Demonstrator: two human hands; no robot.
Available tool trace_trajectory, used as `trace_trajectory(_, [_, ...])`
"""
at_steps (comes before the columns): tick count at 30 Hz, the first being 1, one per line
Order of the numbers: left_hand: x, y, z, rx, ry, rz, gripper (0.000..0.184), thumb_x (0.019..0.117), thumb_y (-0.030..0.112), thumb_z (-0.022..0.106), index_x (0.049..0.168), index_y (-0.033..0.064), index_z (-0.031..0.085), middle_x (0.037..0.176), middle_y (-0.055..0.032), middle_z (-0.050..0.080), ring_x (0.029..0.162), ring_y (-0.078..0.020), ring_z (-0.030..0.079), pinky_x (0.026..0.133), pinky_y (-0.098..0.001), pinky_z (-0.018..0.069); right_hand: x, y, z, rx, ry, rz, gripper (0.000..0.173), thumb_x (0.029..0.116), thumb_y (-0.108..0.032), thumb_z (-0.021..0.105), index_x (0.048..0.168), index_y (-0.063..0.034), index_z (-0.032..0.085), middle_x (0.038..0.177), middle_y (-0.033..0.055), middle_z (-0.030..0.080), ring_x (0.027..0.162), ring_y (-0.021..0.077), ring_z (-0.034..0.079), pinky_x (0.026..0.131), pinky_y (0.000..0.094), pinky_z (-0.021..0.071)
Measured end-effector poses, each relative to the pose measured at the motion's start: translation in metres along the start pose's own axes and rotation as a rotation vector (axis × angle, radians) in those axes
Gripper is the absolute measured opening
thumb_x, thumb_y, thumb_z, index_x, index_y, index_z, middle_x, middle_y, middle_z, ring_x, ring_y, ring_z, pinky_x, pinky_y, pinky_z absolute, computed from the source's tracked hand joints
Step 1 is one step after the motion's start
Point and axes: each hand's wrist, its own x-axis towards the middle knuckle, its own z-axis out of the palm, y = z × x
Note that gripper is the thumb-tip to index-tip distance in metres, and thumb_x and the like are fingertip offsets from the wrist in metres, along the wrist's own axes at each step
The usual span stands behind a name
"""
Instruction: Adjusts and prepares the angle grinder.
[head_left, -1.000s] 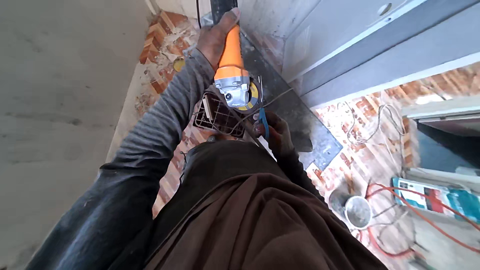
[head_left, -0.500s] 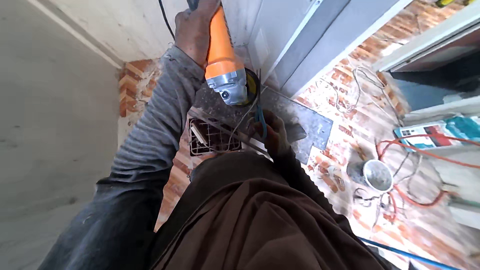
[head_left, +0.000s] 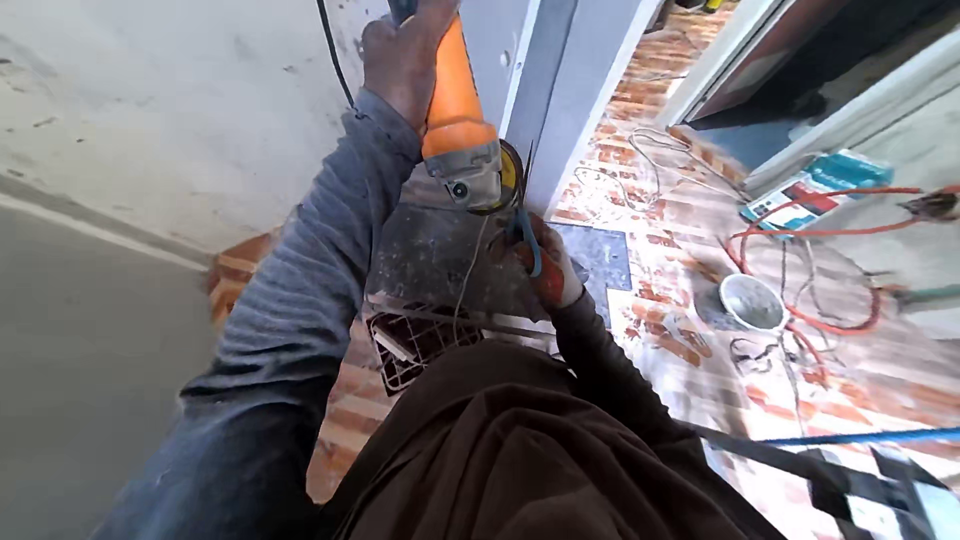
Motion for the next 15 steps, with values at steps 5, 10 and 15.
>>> trace_trajectory(5, [0.001, 0.006, 0.022, -0.037, -0.073, -0.004, 0.036, 0.0996, 0.042, 0.064, 0.102, 0.0061, 0.067, 0.081, -0.0054, 0.073, 0.071, -0.0182, 0.074, 0.064, -0.0380, 0.0652, -0.003, 0.001, -0.018, -0.024, 0.023, -0.032, 0.053, 0.0936, -0.036, 0.067, 0.130, 0.0021, 0.058, 0.100, 0.0134, 0.071, 0.086, 0.0204, 0.069, 0.074, 0.0364, 0.0595])
trace_trajectory(10, [0.003, 0.002, 0.035, -0.029, -0.094, -0.016, 0.038, 0.0982, 0.044, 0.066, 0.105, 0.0064, 0.066, 0.083, -0.0052, 0.073, 0.071, -0.0177, 0.074, 0.064, -0.0377, 0.0652, -0.006, 0.001, -0.025, -0.058, 0.076, -0.012, 0.059, 0.0903, -0.037, 0.070, 0.131, 0.0038, 0.057, 0.097, 0.0139, 0.072, 0.083, 0.0201, 0.070, 0.073, 0.0361, 0.0607])
trace_trajectory(15, [0.008, -0.001, 0.040, -0.026, -0.066, -0.061, 0.040, 0.0973, 0.046, 0.067, 0.101, 0.0068, 0.066, 0.080, -0.0055, 0.072, 0.070, -0.0182, 0.073, 0.063, -0.0387, 0.0647, -0.007, -0.001, -0.032, 0.017, 0.011, -0.029, 0.060, 0.0935, -0.040, 0.067, 0.133, 0.0038, 0.056, 0.100, 0.0136, 0.070, 0.087, 0.0195, 0.068, 0.079, 0.0353, 0.0595])
